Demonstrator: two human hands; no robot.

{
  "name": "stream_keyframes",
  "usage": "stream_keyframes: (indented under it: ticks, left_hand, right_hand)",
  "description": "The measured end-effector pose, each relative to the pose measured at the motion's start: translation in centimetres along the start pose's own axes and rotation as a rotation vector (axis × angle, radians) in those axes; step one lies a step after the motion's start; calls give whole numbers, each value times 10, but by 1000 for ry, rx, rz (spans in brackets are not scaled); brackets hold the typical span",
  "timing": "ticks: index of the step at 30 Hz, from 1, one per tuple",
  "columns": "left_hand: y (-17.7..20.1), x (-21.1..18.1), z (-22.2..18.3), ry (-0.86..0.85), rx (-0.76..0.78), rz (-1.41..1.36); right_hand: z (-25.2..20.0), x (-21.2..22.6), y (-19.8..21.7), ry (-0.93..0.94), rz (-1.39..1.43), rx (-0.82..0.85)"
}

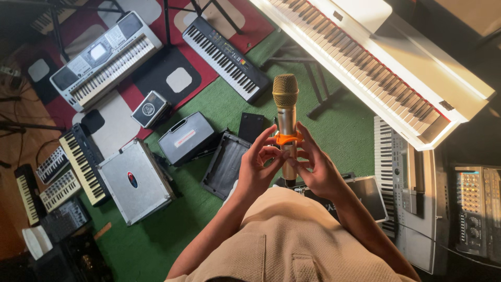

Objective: The person picks up two microphones and a cable from a collection of musical equipment on the floor and places them into a storage case.

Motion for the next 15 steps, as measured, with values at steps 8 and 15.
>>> stream_keyframes:
  ticks: [8, 15]
  left_hand:
    - [28, 2, -25, -24, -109, -18]
    - [77, 9, -66, -9, -276, -8]
  right_hand:
    - [4, -2, -31, -37, 152, 74]
    - [10, -1, -90, -31, 68, 204]
Point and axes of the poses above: each hand's wrist, its own z-axis towards the middle knuckle, its own y-axis out of the back of the hand, x = y × z, the point moved 9 cm from there along z, towards the middle knuckle, and after that the axes turned 11 degrees about z, right-handed, at the moved point
